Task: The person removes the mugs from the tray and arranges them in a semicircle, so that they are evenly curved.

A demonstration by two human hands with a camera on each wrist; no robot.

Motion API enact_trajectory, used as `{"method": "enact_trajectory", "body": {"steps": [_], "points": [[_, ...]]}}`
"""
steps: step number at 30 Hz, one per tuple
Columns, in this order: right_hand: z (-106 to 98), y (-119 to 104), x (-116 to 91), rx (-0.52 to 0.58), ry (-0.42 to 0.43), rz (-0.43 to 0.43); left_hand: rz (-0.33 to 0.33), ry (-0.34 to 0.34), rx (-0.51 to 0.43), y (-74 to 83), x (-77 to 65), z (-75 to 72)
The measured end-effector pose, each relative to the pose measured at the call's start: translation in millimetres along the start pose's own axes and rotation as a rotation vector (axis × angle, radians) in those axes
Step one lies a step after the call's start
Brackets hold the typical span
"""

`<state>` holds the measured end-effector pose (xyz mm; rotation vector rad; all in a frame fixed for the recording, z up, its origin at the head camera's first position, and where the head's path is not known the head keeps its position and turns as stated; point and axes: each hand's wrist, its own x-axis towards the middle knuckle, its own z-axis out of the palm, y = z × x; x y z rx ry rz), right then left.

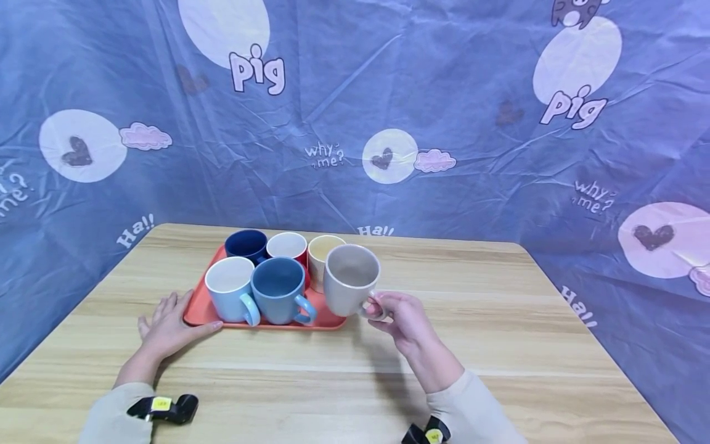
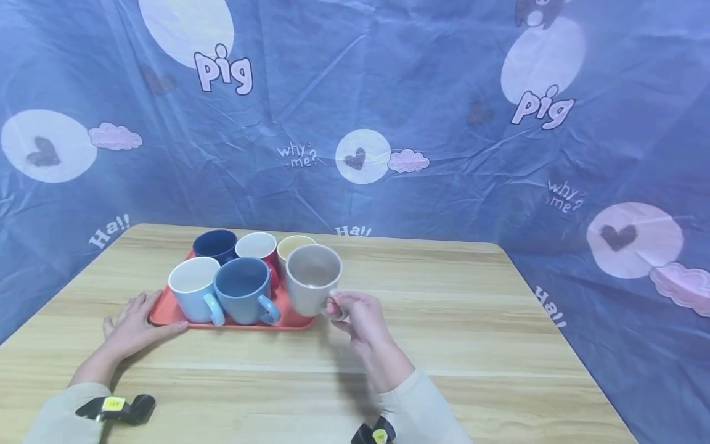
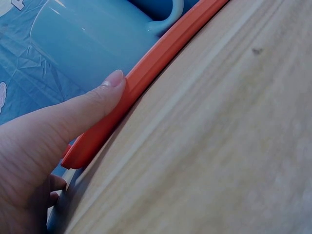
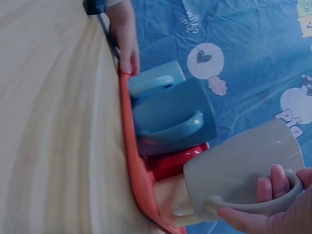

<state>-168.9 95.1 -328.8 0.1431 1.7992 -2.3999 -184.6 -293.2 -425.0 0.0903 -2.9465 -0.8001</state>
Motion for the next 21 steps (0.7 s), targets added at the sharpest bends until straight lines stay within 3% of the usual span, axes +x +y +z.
{"method": "enact_trajectory", "body": {"steps": [11,21], "points": [[-33,-29,-11,0.009,-0.052,0.002,-0.007,-0.01,-0.001,2.0,-1.1,-0.5],[-74,-50,-4,0.021,-0.014,-0.014,-0.008,-0.011,-0.006,2.4,-0.8,-0.9]]}}
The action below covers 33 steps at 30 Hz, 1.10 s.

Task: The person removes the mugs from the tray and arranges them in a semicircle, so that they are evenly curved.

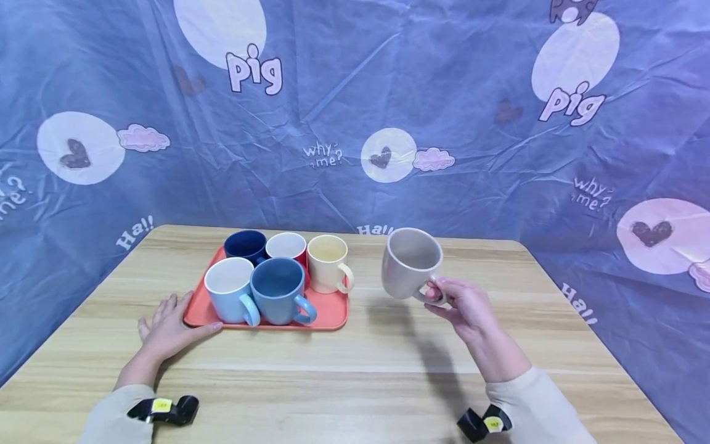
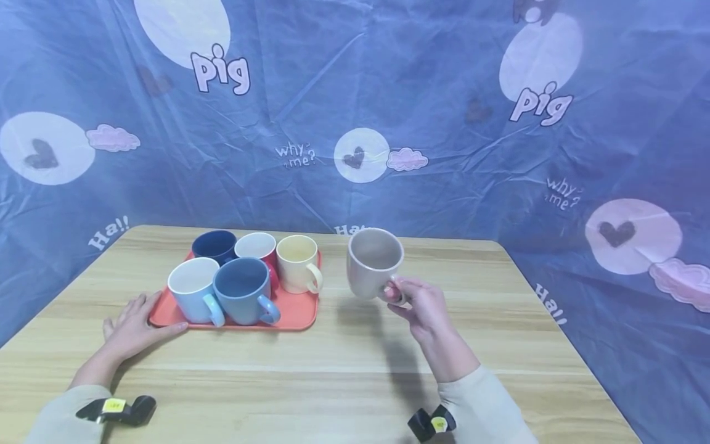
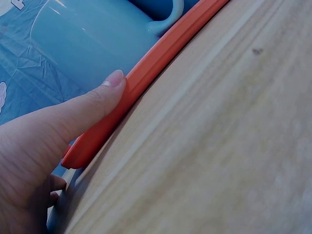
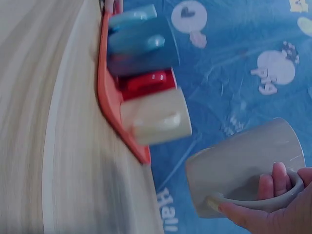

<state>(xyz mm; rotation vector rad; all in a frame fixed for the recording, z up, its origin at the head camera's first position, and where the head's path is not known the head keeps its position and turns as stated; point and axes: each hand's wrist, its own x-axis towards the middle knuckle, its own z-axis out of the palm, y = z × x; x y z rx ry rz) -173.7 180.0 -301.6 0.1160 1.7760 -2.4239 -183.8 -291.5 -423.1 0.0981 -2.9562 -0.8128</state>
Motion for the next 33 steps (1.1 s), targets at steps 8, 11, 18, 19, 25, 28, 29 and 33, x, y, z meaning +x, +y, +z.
{"method": "enact_trajectory", "body": {"steps": [8,11,18,19,25,28,29,33], "points": [[-25,-8,12,0.068,0.044,0.02,-0.004,-0.002,0.004,-0.2,0.4,0.8],[-32,-11,18,0.113,0.05,0.029,-0.003,-0.001,0.006,-0.4,0.4,1.0],[-47,-15,33,0.213,0.112,0.057,-0.005,-0.002,0.002,0.0,-0.6,1.0],[-48,-16,35,0.23,0.129,0.062,-0.004,0.0,0.003,0.0,-0.5,1.0],[-52,-18,49,0.297,0.267,0.044,0.003,0.01,0.013,-0.1,0.1,0.8],[-52,-19,55,0.304,0.313,0.024,0.003,0.009,0.009,0.1,-0.1,0.5],[-53,-20,57,0.306,0.327,0.019,0.003,0.009,0.008,0.2,-0.1,0.4],[-56,-21,65,0.348,0.359,0.014,0.005,0.012,0.01,0.8,0.0,0.1]]}}
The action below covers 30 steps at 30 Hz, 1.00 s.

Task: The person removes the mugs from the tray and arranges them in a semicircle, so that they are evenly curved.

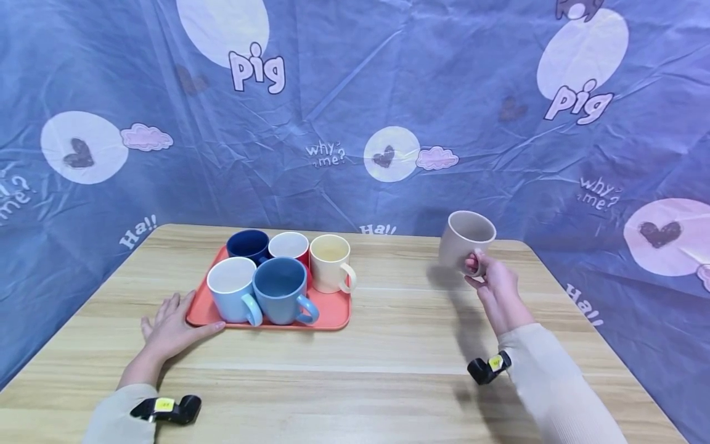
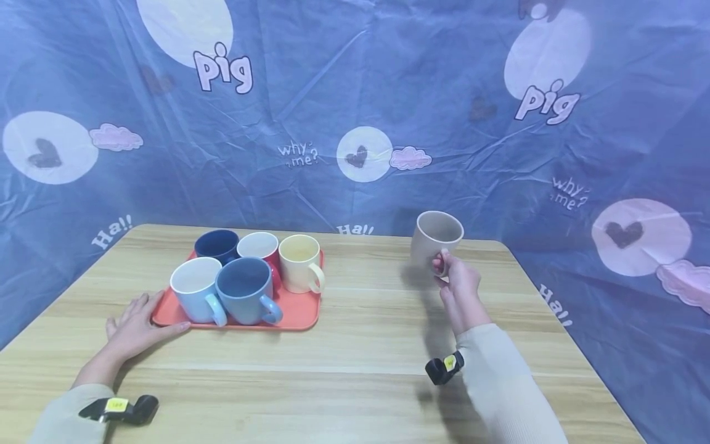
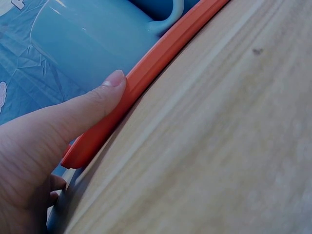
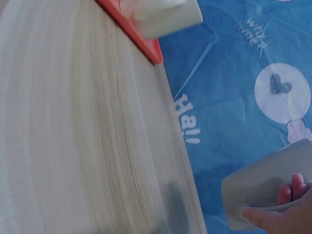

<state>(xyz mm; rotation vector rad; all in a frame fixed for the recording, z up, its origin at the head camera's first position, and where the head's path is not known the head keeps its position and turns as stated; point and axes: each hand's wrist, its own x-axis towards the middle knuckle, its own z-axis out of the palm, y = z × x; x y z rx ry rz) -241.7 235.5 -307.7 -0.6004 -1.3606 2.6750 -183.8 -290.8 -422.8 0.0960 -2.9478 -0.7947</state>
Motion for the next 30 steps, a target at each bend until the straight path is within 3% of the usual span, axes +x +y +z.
{"method": "enact_trajectory", "body": {"steps": [11,18,30], "points": [[-2,1,28,0.017,0.059,-0.016,-0.004,0.003,-0.011,0.0,0.5,0.9],[-6,5,44,-0.031,0.084,-0.05,-0.003,0.008,-0.008,-1.2,1.2,1.2],[-9,7,59,-0.013,0.157,-0.032,0.0,0.006,-0.012,-1.4,1.2,0.7]]}}
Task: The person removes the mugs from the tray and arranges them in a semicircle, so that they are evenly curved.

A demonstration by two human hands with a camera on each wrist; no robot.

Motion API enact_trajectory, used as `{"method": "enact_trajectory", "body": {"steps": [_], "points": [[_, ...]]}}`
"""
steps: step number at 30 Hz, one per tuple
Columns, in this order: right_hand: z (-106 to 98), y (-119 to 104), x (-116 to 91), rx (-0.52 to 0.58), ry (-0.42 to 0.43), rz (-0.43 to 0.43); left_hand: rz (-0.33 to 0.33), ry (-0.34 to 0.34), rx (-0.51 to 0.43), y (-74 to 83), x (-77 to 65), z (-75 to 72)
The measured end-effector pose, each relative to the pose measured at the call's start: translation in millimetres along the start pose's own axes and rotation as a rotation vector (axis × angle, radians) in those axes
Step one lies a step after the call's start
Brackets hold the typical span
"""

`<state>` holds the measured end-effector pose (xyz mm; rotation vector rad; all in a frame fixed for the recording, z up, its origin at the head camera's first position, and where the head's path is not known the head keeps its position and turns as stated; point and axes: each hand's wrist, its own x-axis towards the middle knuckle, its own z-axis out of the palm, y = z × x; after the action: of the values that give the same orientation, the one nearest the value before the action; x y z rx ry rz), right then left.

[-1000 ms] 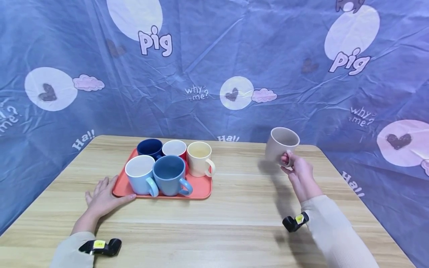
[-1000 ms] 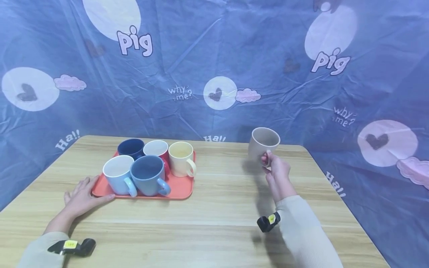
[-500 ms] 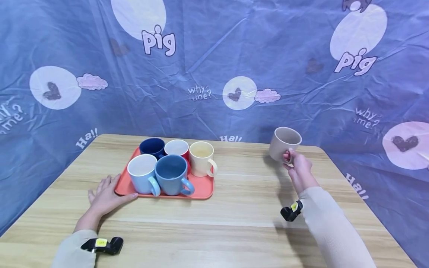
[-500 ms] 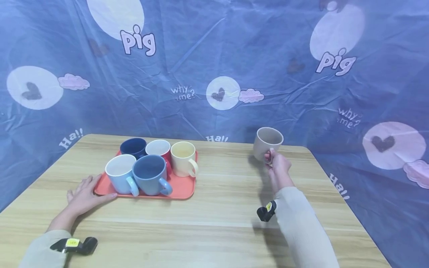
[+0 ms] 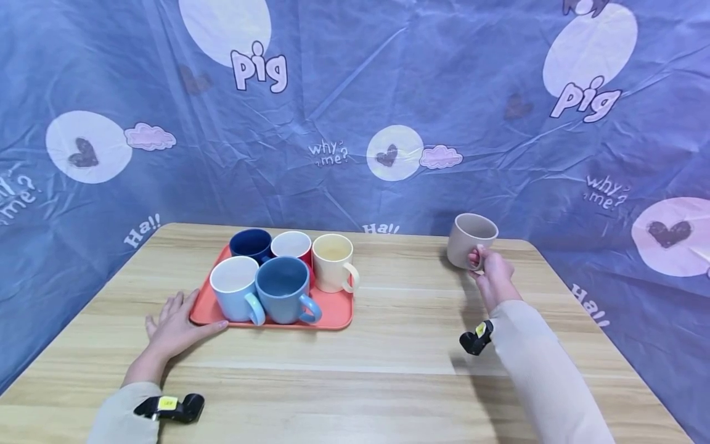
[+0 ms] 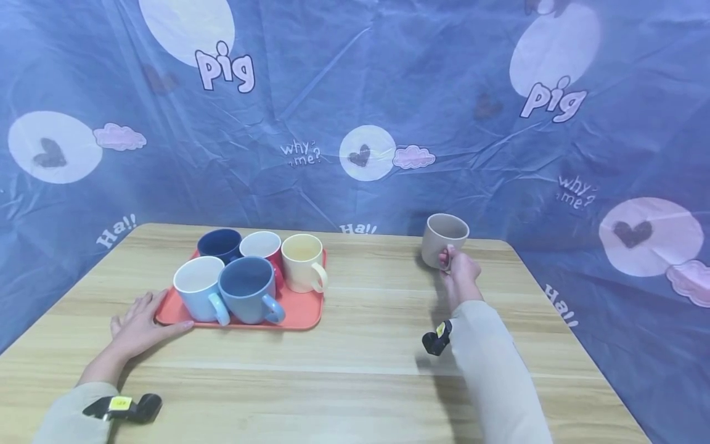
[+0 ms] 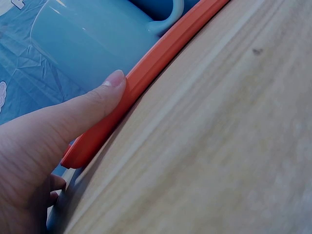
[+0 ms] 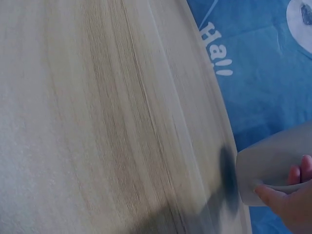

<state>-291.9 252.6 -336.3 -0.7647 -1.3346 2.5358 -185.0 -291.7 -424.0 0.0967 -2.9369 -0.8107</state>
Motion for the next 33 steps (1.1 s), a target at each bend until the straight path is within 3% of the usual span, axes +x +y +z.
{"method": "enact_trajectory", "body": {"steps": [11,22,28,33], "points": [[-3,1,8,0.042,-0.022,0.035,0.001,-0.004,-0.001,0.6,1.5,-1.6],[-11,11,28,0.051,0.013,0.023,-0.005,-0.01,0.002,-0.5,-1.0,0.1],[-10,9,18,0.07,-0.052,0.018,-0.001,-0.005,0.001,-1.1,-1.4,0.4],[-14,13,27,0.024,-0.07,-0.027,-0.003,-0.01,0.002,-0.8,-0.3,0.4]]}}
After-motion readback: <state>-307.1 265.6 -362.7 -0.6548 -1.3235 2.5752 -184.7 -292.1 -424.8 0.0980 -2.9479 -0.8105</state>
